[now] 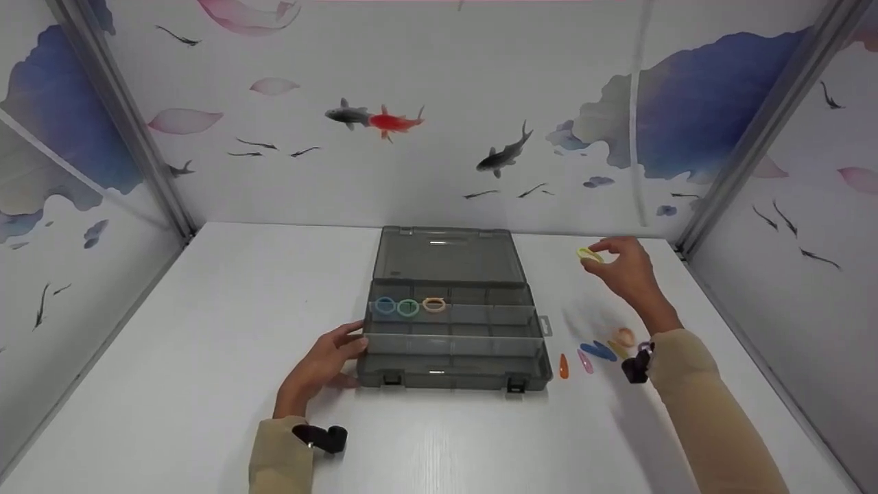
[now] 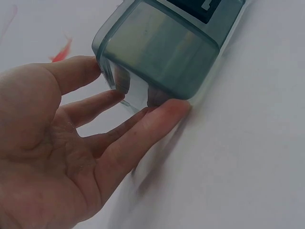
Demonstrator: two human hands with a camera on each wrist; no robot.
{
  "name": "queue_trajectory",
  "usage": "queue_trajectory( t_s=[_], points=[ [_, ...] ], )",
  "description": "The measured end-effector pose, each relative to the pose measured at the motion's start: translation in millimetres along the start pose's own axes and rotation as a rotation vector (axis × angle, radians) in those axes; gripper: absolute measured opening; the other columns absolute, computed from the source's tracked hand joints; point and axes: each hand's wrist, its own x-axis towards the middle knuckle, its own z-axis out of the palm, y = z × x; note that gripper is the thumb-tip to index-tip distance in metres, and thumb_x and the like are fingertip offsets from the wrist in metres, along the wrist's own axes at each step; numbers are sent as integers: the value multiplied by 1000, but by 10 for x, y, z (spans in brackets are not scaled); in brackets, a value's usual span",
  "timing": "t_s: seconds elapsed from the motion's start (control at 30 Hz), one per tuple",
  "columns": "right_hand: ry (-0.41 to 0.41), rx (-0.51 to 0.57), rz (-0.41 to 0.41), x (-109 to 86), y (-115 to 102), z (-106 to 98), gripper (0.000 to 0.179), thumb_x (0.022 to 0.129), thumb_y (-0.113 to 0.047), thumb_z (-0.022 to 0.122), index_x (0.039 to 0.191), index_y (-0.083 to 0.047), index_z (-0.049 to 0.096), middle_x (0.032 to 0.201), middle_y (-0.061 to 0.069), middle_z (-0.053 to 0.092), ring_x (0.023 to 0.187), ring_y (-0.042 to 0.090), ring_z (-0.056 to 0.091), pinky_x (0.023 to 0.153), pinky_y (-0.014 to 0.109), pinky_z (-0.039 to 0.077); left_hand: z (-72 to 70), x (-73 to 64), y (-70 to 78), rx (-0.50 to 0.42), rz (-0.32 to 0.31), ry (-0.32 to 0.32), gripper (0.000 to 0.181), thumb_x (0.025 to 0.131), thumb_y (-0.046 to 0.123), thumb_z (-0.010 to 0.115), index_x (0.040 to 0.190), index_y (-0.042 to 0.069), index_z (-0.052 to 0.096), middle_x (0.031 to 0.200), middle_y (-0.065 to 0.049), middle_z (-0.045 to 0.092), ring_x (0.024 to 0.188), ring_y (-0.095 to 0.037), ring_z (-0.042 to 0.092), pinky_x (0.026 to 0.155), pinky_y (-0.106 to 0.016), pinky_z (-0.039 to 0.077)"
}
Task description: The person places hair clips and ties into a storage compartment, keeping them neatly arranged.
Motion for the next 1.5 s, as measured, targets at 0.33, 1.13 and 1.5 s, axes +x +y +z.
queue_trajectory(
  t_s=[0.33, 1.13, 1.5],
  points=[
    [-51, 49, -86, 129, -500, 229, 36, 92, -18, 72, 120, 4, 67, 135, 26, 51, 127, 43, 48, 106, 57, 43, 13, 11, 5, -5, -5, 7, 57, 103, 26, 57, 155, 15, 38, 155, -20, 43, 139, -41, 47, 79, -43, 61],
    [-216, 73, -41, 168, -1020, 1022, 37, 91, -24, 71, 119, 0, 70, 138, 24, 56, 123, 38, 55, 94, 50, 51, 7, -12, -6, -25, -2, -6, 58, 103, 27, 57, 156, 14, 37, 156, -22, 41, 140, -43, 46, 82, -45, 60],
    [-274, 50, -5, 52, -1098, 1316, 41, 92, -27, 71, 122, 0, 68, 136, 24, 58, 118, 37, 59, 95, 49, 52, -3, 12, -10, -30, 2, -8, 57, 103, 26, 57, 156, 14, 36, 157, -21, 40, 141, -43, 44, 79, -43, 61]
  ],
)
